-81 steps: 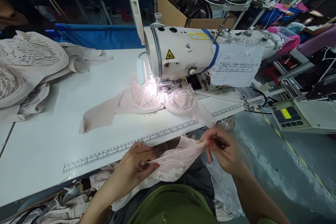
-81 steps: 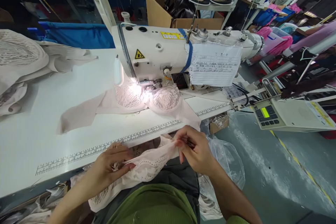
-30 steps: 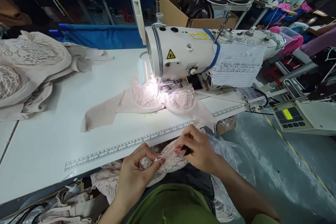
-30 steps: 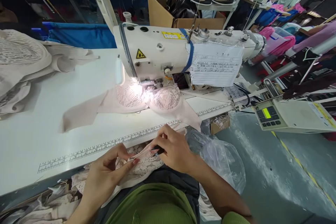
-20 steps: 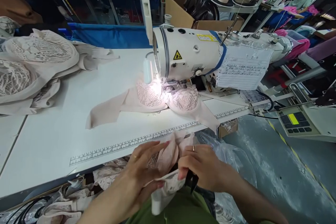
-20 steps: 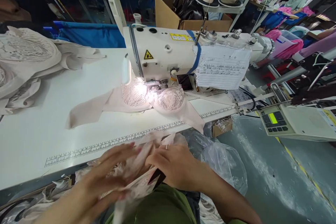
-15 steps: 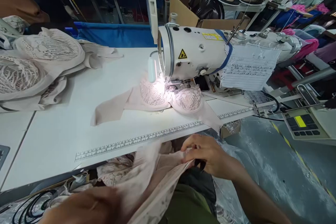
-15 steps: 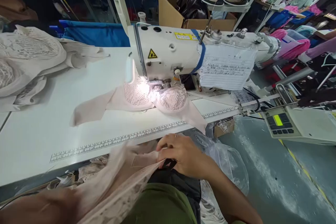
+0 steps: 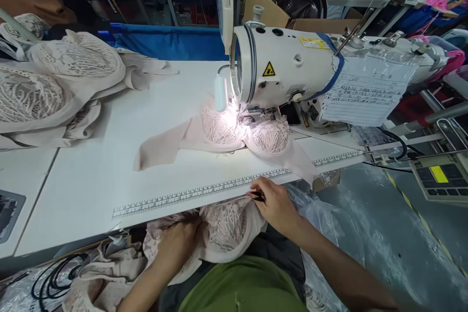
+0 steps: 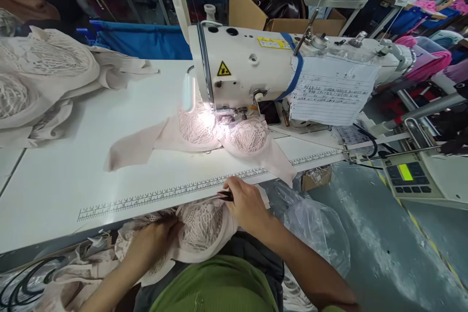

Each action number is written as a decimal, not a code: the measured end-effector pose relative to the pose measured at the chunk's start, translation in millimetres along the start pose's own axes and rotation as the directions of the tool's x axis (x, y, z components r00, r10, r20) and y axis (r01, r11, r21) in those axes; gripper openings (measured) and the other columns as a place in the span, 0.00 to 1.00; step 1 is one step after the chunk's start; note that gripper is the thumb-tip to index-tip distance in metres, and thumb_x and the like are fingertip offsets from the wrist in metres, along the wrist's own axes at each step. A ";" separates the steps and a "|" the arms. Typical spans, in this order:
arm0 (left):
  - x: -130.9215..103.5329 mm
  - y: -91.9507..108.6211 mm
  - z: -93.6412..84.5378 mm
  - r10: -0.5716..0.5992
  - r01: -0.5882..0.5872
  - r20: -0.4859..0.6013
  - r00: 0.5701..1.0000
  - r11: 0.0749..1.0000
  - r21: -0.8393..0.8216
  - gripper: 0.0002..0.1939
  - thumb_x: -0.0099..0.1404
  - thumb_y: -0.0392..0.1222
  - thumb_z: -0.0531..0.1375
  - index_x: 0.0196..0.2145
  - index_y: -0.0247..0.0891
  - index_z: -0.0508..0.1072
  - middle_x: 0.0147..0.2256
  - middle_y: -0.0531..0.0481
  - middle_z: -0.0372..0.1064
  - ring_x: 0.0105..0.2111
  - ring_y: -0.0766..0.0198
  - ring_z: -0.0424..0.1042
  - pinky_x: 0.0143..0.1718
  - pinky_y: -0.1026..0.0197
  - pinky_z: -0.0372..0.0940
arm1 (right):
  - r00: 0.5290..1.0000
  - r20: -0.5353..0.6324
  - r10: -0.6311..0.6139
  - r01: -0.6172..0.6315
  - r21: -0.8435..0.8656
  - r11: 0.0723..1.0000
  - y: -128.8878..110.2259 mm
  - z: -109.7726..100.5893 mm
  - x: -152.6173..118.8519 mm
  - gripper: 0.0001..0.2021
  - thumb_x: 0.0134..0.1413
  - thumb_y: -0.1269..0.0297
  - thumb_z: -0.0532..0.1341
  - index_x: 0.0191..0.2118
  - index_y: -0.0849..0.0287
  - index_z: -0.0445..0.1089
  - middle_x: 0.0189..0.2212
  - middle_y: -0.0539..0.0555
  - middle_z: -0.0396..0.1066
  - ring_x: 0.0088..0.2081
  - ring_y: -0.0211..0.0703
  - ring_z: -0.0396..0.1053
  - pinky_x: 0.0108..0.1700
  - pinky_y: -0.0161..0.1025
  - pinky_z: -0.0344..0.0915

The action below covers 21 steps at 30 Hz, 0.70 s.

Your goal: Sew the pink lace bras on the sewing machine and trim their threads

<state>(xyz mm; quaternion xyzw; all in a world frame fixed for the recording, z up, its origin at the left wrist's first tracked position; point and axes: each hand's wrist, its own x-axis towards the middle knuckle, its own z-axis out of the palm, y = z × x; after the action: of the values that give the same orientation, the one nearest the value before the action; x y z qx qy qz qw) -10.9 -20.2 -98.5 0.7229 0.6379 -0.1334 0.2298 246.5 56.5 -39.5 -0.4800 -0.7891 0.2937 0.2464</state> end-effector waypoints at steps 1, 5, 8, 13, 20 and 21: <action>1.8 2.3 8.8 0.021 -0.018 -0.095 0.995 0.999 0.032 0.19 0.74 0.39 0.48 0.40 0.35 0.79 0.35 0.37 0.78 0.33 0.47 0.79 0.32 0.53 0.68 | 0.999 -0.034 -0.035 0.034 -0.030 0.999 1.9 0.2 0.4 0.02 0.61 0.69 0.55 0.36 0.56 0.63 0.32 0.52 0.71 0.30 0.41 0.69 0.32 0.35 0.61; -1.9 8.5 21.2 0.508 -0.422 -0.597 0.622 0.859 0.291 0.17 0.69 0.26 0.48 0.39 0.32 0.76 0.35 0.38 0.76 0.34 0.53 0.74 0.39 0.51 0.68 | 0.984 -0.110 -0.143 0.130 -0.113 0.985 6.1 -10.3 9.1 0.08 0.63 0.71 0.52 0.32 0.56 0.63 0.27 0.50 0.68 0.26 0.38 0.65 0.30 0.34 0.59; 8.5 18.8 -5.7 0.806 -0.692 -0.549 0.219 0.525 0.495 0.13 0.70 0.28 0.52 0.41 0.33 0.76 0.40 0.43 0.76 0.43 0.56 0.72 0.47 0.53 0.67 | 0.969 -0.128 -0.213 0.191 -0.159 0.969 13.0 -25.2 30.0 0.10 0.63 0.73 0.52 0.33 0.57 0.66 0.28 0.51 0.69 0.28 0.38 0.68 0.31 0.33 0.61; 72.3 40.4 -89.5 0.737 -0.688 -0.631 0.242 0.589 0.424 0.14 0.72 0.29 0.51 0.52 0.26 0.70 0.49 0.38 0.74 0.51 0.53 0.68 0.52 0.51 0.66 | 0.973 -0.201 -0.114 0.001 -0.488 0.873 35.1 -58.7 96.2 0.12 0.64 0.69 0.54 0.48 0.58 0.73 0.41 0.58 0.72 0.35 0.44 0.73 0.31 0.35 0.63; 152.3 36.8 -152.8 0.745 -0.621 -0.364 0.559 0.667 0.412 0.15 0.68 0.25 0.48 0.47 0.31 0.69 0.42 0.39 0.72 0.39 0.54 0.69 0.40 0.53 0.67 | 0.993 -0.019 0.116 -0.094 -0.720 0.688 66.8 -75.0 168.1 0.13 0.63 0.57 0.59 0.37 0.60 0.78 0.38 0.62 0.79 0.43 0.57 0.75 0.43 0.45 0.68; 155.0 35.4 -153.9 0.760 -0.614 -0.326 0.562 0.648 0.451 0.15 0.66 0.24 0.48 0.46 0.31 0.70 0.41 0.40 0.71 0.38 0.55 0.68 0.39 0.53 0.66 | 0.993 0.013 0.114 -0.069 -0.725 0.686 69.9 -74.9 170.6 0.12 0.63 0.58 0.59 0.37 0.59 0.78 0.38 0.61 0.79 0.43 0.57 0.75 0.44 0.45 0.68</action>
<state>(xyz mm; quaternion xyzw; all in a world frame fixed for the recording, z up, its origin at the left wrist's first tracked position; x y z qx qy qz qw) 31.8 187.7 -35.9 0.9484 0.3103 0.0645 -0.0128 268.3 253.1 -17.3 -0.5684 -0.8226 -0.0149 0.0001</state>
